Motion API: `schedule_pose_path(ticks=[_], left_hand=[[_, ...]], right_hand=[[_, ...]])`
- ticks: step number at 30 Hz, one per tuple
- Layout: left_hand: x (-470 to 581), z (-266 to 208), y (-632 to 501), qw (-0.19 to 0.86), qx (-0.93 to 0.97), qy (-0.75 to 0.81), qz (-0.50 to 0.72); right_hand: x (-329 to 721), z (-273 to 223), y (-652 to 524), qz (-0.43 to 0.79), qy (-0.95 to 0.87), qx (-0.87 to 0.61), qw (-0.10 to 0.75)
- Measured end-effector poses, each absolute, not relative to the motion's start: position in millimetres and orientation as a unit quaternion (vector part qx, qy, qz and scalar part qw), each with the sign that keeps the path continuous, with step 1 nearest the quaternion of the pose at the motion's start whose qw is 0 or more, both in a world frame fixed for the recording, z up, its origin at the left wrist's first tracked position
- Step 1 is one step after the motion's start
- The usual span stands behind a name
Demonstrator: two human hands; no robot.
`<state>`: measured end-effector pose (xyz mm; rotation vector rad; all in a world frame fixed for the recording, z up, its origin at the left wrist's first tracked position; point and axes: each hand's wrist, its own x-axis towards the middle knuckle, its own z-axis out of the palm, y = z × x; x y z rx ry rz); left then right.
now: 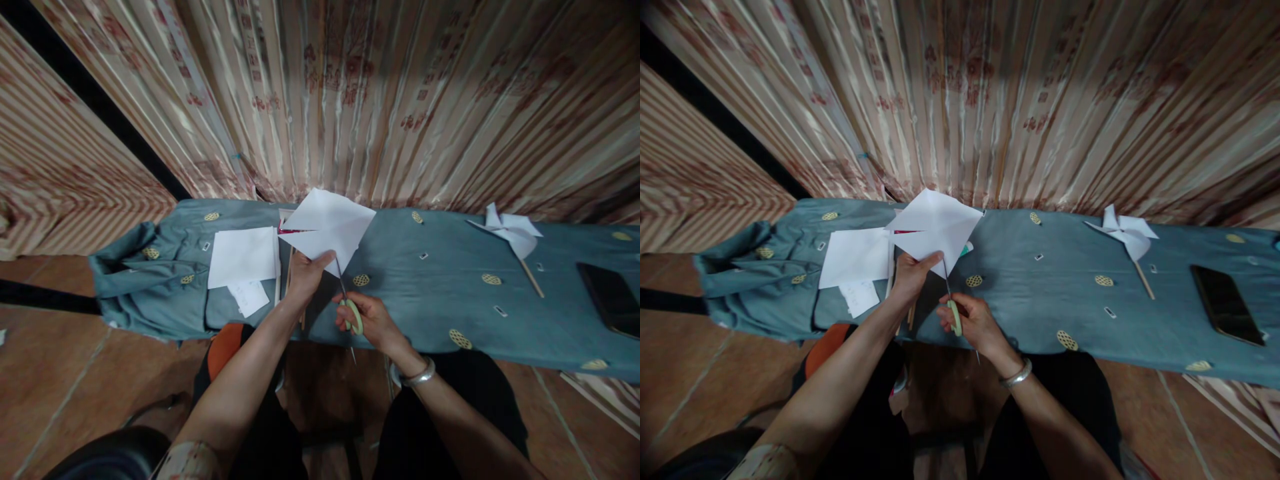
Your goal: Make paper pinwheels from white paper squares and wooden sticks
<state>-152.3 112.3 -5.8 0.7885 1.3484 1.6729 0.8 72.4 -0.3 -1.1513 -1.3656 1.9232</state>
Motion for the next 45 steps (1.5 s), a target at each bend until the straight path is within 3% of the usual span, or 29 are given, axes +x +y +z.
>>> schedule_pose_path(ticks=[45], left_hand=[[-153.4, -5.9, 108.4, 0.414, 0.305, 0.543, 0.664]], right_hand=[[2.4, -4.4, 72.9, 0.707, -0.496, -0.427, 0.268]])
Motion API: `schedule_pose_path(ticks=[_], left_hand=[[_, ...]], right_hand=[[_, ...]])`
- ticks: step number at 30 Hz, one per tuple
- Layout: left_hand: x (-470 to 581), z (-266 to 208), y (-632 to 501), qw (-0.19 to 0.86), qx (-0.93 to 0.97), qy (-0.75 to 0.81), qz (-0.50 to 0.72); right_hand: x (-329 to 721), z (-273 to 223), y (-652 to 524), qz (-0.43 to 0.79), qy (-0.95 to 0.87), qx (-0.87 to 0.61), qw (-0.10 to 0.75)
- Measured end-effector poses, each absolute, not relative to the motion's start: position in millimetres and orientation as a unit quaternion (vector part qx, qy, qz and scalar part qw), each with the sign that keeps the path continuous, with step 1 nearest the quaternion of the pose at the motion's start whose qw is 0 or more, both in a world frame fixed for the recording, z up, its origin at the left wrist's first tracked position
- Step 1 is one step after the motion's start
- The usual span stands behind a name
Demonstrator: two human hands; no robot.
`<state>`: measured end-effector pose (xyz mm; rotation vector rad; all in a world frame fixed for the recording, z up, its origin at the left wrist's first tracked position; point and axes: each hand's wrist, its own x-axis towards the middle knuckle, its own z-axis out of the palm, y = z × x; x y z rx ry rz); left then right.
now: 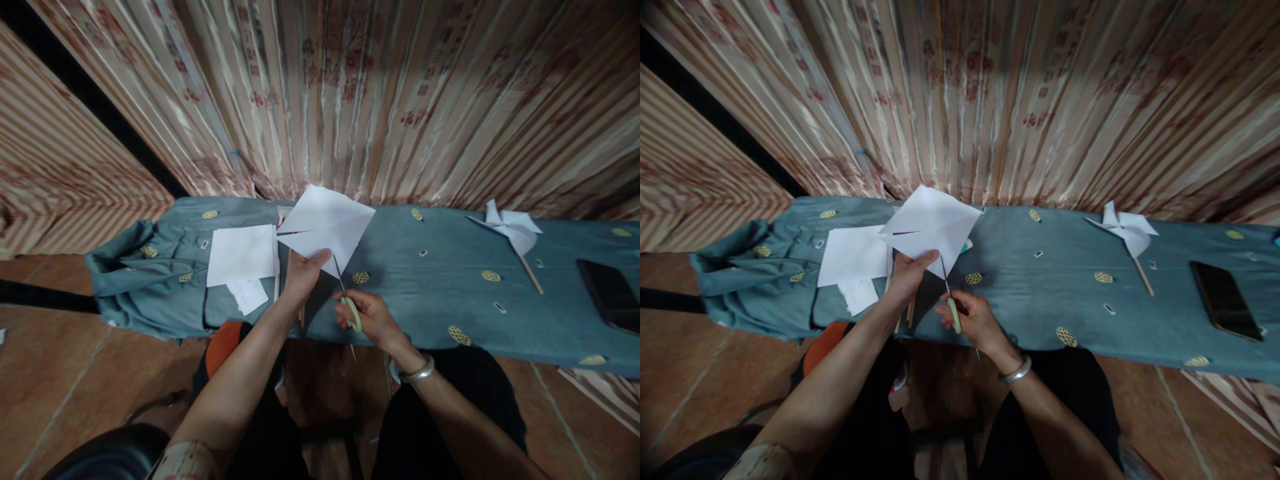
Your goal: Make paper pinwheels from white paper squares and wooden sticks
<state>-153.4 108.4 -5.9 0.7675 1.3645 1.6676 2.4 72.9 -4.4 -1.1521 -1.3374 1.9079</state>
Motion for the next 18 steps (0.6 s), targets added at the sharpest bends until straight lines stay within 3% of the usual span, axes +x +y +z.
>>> schedule_pose_path(ticks=[18], left_hand=[[-156.3, -8.2, 105.4, 0.409, 0.332, 0.551, 0.647]], right_hand=[[7.5, -6.9, 76.7, 0.693, -0.521, -0.418, 0.272]])
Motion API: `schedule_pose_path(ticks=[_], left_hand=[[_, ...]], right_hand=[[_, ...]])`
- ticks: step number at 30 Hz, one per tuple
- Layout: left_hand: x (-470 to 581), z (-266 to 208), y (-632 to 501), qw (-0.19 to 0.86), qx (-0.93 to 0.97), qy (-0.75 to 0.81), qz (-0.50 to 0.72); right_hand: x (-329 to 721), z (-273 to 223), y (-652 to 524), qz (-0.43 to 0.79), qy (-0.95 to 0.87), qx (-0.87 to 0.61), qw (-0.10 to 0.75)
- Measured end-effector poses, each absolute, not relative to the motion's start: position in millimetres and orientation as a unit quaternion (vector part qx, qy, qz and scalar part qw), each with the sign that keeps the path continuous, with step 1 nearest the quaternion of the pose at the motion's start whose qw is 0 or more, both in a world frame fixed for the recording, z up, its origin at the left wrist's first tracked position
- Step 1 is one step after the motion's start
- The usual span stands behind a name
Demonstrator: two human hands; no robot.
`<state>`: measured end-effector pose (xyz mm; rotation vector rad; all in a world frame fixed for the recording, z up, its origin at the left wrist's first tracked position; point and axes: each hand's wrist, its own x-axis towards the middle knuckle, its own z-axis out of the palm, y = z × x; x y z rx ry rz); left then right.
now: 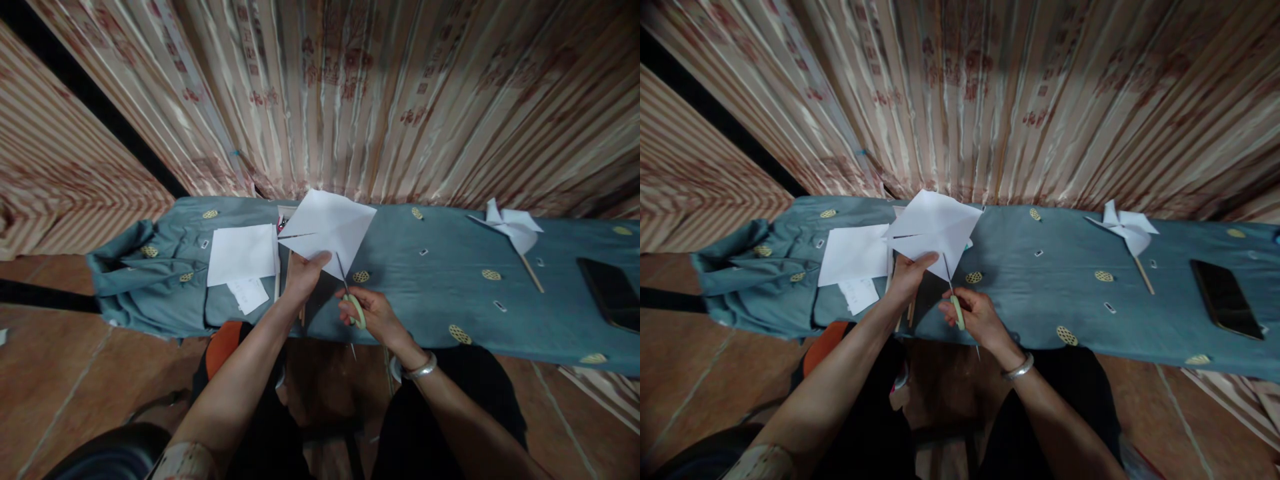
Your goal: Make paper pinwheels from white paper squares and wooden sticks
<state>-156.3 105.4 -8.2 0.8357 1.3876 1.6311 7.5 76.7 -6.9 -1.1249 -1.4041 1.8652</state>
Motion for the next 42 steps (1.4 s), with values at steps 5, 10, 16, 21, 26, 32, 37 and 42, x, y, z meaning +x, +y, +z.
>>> schedule_pose_path(ticks=[5, 10, 16, 21, 26, 32, 37, 42], left_hand=[[-152, -6, 103, 0.428, 0.330, 0.539, 0.646], [-149, -3, 101, 0.429, 0.343, 0.529, 0.647], [-151, -5, 102, 0.431, 0.343, 0.531, 0.644], [-150, 0, 102, 0.437, 0.331, 0.532, 0.646], [-150, 3, 101, 0.445, 0.322, 0.524, 0.651], [-148, -4, 100, 0.438, 0.346, 0.516, 0.650], [-146, -7, 98, 0.451, 0.349, 0.494, 0.656], [-146, -7, 99, 0.451, 0.339, 0.501, 0.656]], right_hand=[[11, -5, 78, 0.689, -0.537, -0.410, 0.262], [12, -2, 79, 0.681, -0.548, -0.406, 0.266], [11, -5, 78, 0.689, -0.533, -0.405, 0.279], [10, -7, 78, 0.696, -0.517, -0.412, 0.280], [9, -6, 79, 0.697, -0.505, -0.423, 0.282], [10, -2, 80, 0.691, -0.522, -0.418, 0.275], [12, -1, 82, 0.680, -0.540, -0.412, 0.277], [10, -4, 83, 0.690, -0.518, -0.418, 0.283]])
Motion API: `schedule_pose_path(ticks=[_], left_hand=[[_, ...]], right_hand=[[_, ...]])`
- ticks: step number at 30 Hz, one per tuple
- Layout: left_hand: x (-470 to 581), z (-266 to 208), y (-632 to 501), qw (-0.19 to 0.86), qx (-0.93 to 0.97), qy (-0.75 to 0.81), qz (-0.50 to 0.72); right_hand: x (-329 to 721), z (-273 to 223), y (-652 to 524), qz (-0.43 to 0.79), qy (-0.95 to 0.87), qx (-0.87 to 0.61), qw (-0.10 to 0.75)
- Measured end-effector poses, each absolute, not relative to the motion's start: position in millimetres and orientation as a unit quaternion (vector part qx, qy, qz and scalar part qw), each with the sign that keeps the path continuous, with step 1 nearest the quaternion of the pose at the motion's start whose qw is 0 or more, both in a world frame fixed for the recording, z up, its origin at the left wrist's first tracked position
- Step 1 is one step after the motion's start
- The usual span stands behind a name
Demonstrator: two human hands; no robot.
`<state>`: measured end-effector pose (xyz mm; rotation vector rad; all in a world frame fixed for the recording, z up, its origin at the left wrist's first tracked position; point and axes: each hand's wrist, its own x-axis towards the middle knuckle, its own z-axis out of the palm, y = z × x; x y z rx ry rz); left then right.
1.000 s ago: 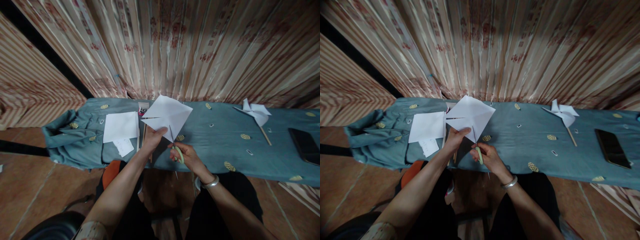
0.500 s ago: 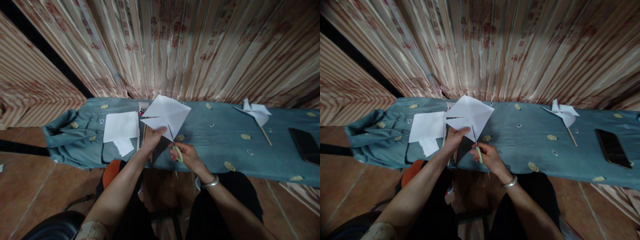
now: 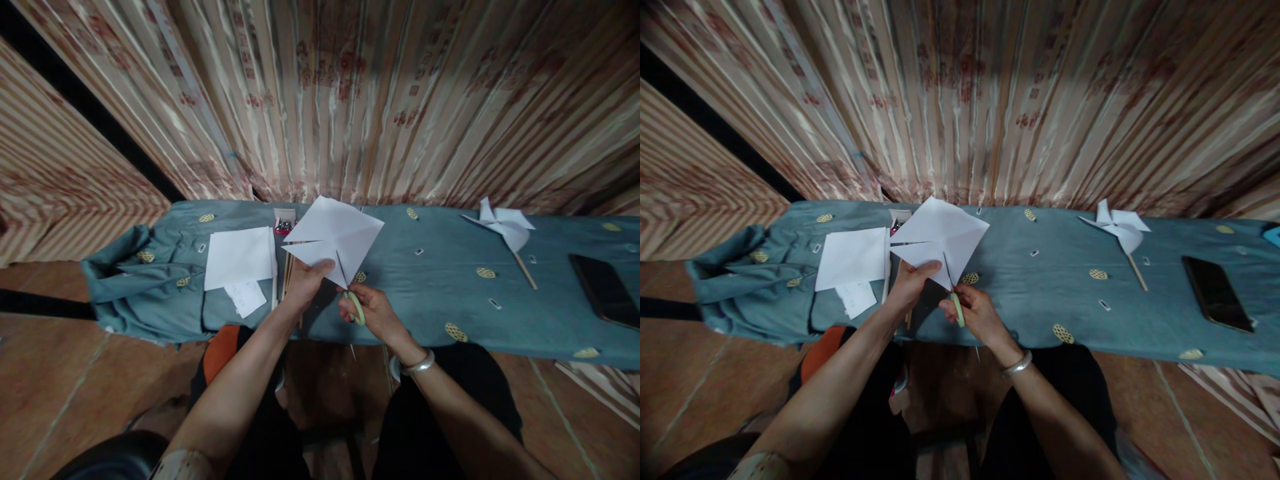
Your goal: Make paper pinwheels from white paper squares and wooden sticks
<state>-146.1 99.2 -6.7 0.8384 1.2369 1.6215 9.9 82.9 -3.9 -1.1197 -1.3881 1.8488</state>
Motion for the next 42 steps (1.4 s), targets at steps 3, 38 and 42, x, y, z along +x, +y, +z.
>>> schedule_pose_path(ticks=[3, 38, 42], left_hand=[[-147, -7, 100, 0.453, 0.335, 0.501, 0.657], [-139, 9, 88, 0.468, 0.320, 0.519, 0.640], [-139, 9, 87, 0.464, 0.320, 0.523, 0.640]], right_hand=[[8, -4, 83, 0.696, -0.503, -0.425, 0.287], [8, -9, 88, 0.688, -0.519, -0.409, 0.300], [7, -6, 88, 0.691, -0.508, -0.416, 0.304]])
